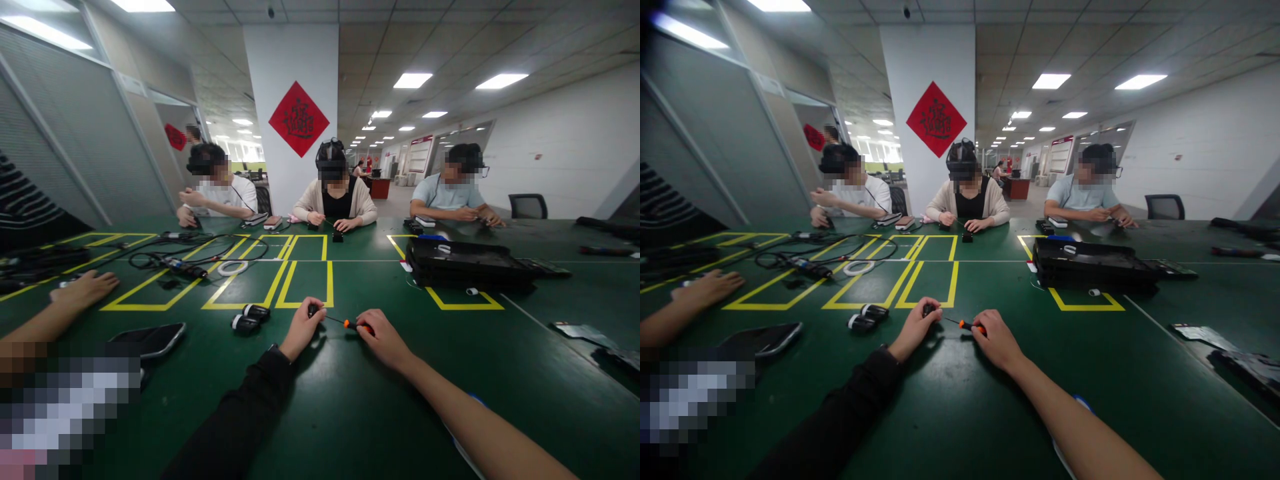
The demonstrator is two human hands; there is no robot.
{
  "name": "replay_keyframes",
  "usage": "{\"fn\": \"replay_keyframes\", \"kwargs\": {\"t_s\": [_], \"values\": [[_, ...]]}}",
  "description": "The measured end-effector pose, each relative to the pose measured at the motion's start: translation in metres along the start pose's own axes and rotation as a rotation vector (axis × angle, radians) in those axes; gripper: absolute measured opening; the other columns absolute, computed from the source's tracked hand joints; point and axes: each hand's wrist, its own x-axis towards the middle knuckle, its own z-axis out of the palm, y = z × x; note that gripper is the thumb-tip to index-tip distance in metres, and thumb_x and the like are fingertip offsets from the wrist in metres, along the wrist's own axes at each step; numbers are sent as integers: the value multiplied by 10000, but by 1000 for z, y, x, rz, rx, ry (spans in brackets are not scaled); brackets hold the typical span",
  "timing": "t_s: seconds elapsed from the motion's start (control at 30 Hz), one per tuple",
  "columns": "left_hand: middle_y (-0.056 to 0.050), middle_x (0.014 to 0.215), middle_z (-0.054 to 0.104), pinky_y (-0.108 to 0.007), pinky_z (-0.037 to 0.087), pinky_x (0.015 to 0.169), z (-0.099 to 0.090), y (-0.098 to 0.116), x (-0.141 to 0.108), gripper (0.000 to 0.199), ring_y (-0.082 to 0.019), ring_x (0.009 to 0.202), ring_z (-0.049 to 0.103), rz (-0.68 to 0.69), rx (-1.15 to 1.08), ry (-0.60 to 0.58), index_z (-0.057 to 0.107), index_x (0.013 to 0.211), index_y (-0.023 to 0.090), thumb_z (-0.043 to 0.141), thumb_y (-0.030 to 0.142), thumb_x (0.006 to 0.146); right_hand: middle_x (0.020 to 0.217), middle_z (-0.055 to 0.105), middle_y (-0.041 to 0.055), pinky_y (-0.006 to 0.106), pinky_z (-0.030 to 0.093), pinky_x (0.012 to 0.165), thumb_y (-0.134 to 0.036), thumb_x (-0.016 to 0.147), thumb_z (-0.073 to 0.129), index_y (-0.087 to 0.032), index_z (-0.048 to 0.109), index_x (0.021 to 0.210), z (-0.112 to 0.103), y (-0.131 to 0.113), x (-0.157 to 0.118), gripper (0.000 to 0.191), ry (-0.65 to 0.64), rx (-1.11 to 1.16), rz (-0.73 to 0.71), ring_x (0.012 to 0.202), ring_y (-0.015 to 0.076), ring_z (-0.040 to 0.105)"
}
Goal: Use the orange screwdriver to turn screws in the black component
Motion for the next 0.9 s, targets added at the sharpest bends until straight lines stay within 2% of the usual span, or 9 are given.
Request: {"fn": "replay_keyframes", "kwargs": {"t_s": [0.37, 0.63, 0.9], "values": [[31, 658, 530, -220, 405, 592, 0, 1, 0, 177, -105, 587, 517, -13, -23, 8, 523, 842, 178, 553, 313, 730, 904, 556, 54, 317, 402, 761, -274, 783, 560, -182, 559, 899, 0, -1, -2, 148, 4, -14, 26, 849, 186, 496], [36, 652, 526, -224, 405, 611, 0, -1, 0, 173, -107, 600, 523, -3, -24, -4, 516, 847, 182, 542, 318, 743, 891, 569, 56, 321, 381, 792, -259, 866, 424, -181, 598, 865, 1, 2, 0, 190, -7, -50, 1, 883, 182, 487], [28, 672, 536, -229, 412, 624, -1, -4, 2, 155, -116, 623, 547, -13, -29, -6, 517, 852, 183, 531, 294, 745, 904, 571, 54, 325, 388, 770, -269, 798, 543, -182, 571, 917, 0, 0, -1, 150, 6, -49, 15, 863, 191, 493]]}}
